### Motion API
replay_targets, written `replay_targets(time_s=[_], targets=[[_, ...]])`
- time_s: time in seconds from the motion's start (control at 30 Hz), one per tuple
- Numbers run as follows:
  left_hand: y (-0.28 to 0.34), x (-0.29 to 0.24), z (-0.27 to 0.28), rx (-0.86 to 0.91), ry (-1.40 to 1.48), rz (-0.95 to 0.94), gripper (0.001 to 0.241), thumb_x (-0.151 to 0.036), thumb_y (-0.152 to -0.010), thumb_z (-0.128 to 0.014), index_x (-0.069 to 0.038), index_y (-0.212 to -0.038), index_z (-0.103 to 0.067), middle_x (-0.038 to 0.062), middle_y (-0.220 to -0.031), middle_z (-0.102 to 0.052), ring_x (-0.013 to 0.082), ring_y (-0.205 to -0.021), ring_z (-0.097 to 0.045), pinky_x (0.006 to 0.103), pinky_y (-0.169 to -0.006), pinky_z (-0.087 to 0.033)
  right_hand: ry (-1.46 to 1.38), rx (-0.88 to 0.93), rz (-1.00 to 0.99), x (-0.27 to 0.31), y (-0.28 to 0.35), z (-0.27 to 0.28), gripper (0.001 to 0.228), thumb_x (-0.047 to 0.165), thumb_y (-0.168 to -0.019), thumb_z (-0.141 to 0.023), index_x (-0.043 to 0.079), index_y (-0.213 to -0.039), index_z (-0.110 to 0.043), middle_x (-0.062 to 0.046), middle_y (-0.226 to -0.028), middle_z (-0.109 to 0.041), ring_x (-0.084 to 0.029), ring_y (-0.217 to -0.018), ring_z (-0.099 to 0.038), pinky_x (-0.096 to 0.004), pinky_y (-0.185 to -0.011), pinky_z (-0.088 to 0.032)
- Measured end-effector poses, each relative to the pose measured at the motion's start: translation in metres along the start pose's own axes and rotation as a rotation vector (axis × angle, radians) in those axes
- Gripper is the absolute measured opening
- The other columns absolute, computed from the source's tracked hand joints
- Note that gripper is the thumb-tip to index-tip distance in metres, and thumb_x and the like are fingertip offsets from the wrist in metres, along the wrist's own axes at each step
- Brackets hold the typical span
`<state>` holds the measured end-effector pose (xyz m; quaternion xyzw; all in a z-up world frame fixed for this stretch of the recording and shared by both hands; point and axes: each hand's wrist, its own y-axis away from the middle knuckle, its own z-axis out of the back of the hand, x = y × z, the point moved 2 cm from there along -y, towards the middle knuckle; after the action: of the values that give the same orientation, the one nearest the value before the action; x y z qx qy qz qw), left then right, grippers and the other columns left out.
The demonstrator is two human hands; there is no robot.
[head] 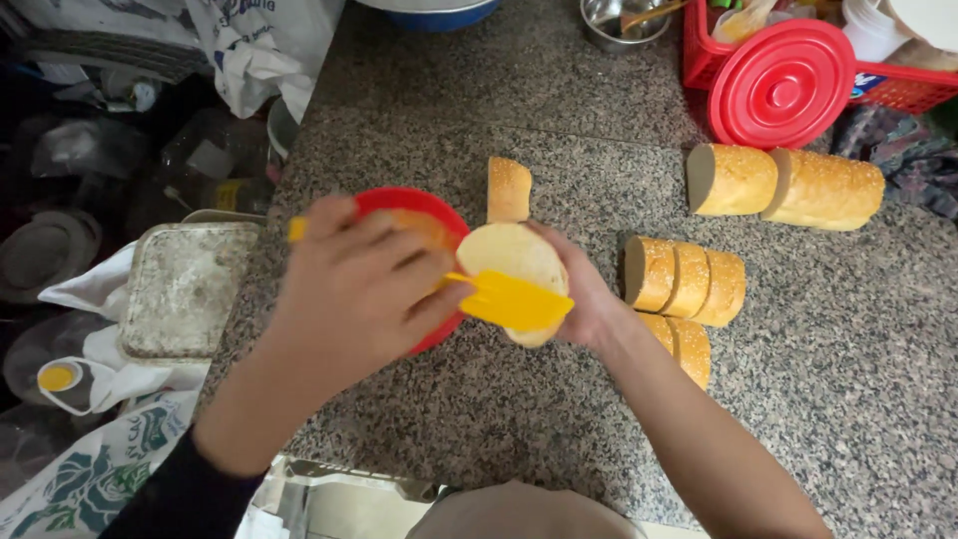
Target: Applying a liquid wash to sliced bread using a spatula.
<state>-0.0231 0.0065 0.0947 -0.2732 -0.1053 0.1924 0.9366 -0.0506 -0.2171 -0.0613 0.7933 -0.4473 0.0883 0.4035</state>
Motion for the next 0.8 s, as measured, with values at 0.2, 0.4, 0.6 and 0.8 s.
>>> replay_targets(time_s=[0.2, 0.4, 0.6, 0.8], targets=[[-0.025, 0.012, -0.004, -0.059, -0.26, -0.11, 0.023, -0.037, -0.098, -0.078, -0.017, -0.089, -0.07, -0.004, -0.085, -0.062, 0.017, -0.086, -0.058, 0.0393, -0.089, -0.039, -0.019, 0.325, -0.036, -0.004, 0.006, 0.001, 0.052, 0.054, -0.1, -0.043, 0.016, -0.125, -0.068, -0.014, -0.105, -0.079, -0.033, -0.081, -0.079, -0.046, -0.051, -0.064], [-0.023, -0.008, -0.02, -0.048, -0.13, -0.185, 0.018, -0.037, -0.096, -0.076, -0.021, -0.089, -0.073, -0.005, -0.083, -0.063, 0.0143, -0.085, -0.058, 0.0379, -0.088, -0.038, -0.078, 0.262, -0.117, -0.002, 0.009, 0.011, 0.052, 0.053, -0.099, -0.042, 0.015, -0.124, -0.066, -0.015, -0.105, -0.078, -0.035, -0.084, -0.079, -0.046, -0.05, -0.064], [-0.028, -0.004, -0.014, -0.034, -0.171, -0.043, 0.026, -0.039, -0.1, -0.075, -0.018, -0.085, -0.073, -0.003, -0.08, -0.066, 0.0149, -0.078, -0.059, 0.0407, -0.086, -0.038, -0.128, 0.136, 0.034, -0.013, -0.01, 0.036, 0.053, 0.045, -0.104, -0.045, 0.004, -0.134, -0.062, -0.015, -0.118, -0.076, -0.029, -0.097, -0.076, -0.044, -0.084, -0.064], [-0.017, -0.005, -0.026, -0.01, -0.006, 0.122, 0.025, -0.037, -0.095, -0.073, -0.014, -0.086, -0.075, 0.001, -0.081, -0.07, 0.02, -0.079, -0.064, 0.043, -0.087, -0.038, -0.091, 0.061, 0.022, -0.012, -0.014, 0.042, 0.049, 0.041, -0.105, -0.045, 0.007, -0.135, -0.065, -0.012, -0.128, -0.072, -0.025, -0.106, -0.074, -0.041, -0.092, -0.06]])
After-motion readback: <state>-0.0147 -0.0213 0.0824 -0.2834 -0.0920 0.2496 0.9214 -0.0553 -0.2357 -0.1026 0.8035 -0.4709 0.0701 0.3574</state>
